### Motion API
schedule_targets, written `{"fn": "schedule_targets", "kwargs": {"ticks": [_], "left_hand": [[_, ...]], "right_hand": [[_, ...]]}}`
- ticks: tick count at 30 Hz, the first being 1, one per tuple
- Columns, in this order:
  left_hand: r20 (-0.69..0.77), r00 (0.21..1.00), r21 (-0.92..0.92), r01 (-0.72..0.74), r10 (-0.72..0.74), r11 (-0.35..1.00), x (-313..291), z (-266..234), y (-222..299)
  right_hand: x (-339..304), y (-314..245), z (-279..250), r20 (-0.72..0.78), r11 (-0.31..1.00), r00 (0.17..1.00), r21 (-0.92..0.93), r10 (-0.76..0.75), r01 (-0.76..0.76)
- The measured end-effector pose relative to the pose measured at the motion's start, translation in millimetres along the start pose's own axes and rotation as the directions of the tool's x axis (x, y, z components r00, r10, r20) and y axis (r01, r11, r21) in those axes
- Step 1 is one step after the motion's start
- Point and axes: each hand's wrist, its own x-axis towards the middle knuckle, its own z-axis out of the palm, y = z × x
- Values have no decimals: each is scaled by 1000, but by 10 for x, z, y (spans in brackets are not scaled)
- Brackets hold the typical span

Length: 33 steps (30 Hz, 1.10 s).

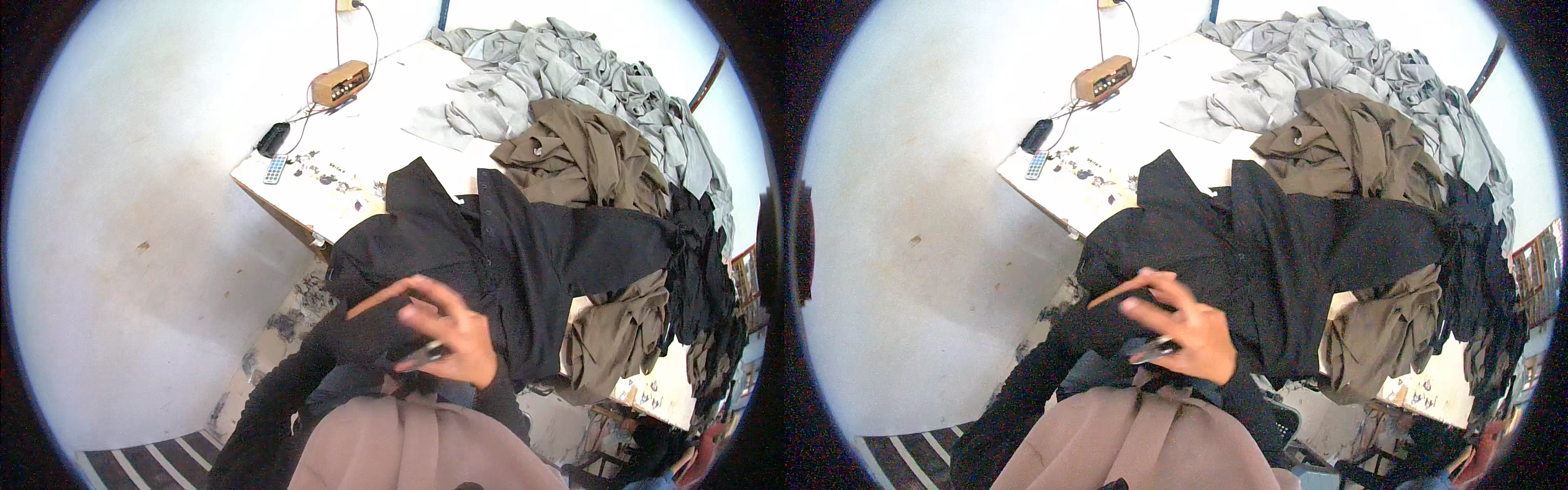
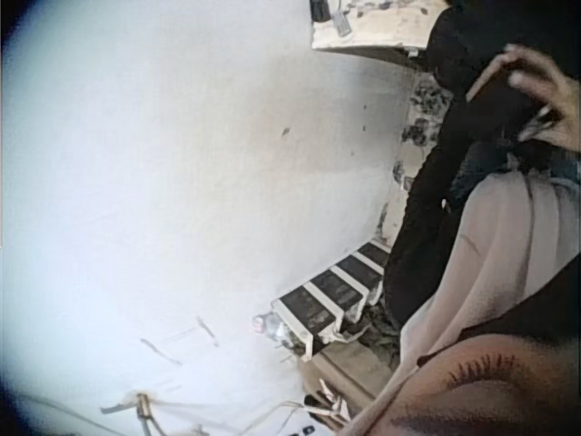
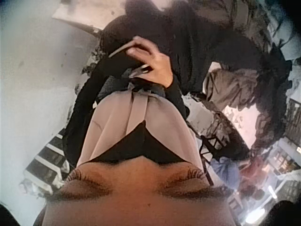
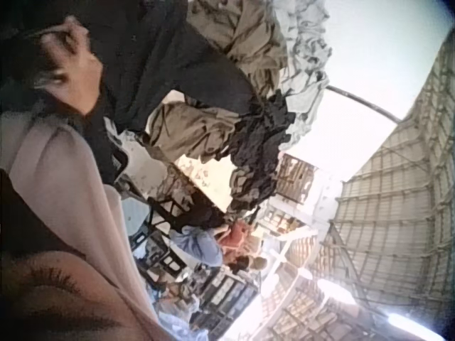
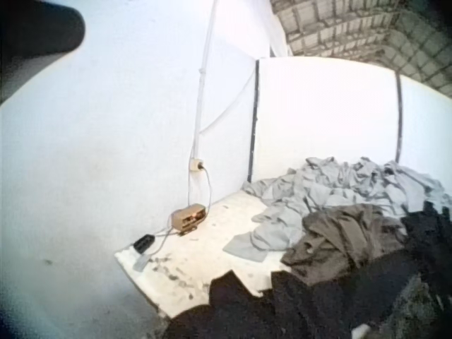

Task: The person uses small scissors to cut off tags and loose threads from a black shirt. They repeatedly reposition the shirt, cut around the collar and front placket, and remove a white label from the inside. The shirt remains on the table throughout the process.

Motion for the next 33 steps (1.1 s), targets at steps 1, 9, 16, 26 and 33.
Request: {"fn": "schedule_targets", "kwargs": {"ticks": [1,9,16,26,33], "left_hand": [[100,994,-27,52,-49,998,-12,7,-11],[156,787,105,587,-597,803,-2,-233,341],[-201,950,-286,176,-239,942,79,-26,563],[-636,767,-207,-280,88,937,213,-296,261],[-299,778,-513,-620,553,594,450,-597,39]], "right_hand": [[-8,-59,37,77,957,995,-278,-66,85],[209,468,160,-322,564,640,797,698,-215],[200,461,232,-217,546,653,758,726,-356],[124,201,80,-474,938,858,-345,-199,27],[189,51,108,43,978,997,-200,-56,64]]}}
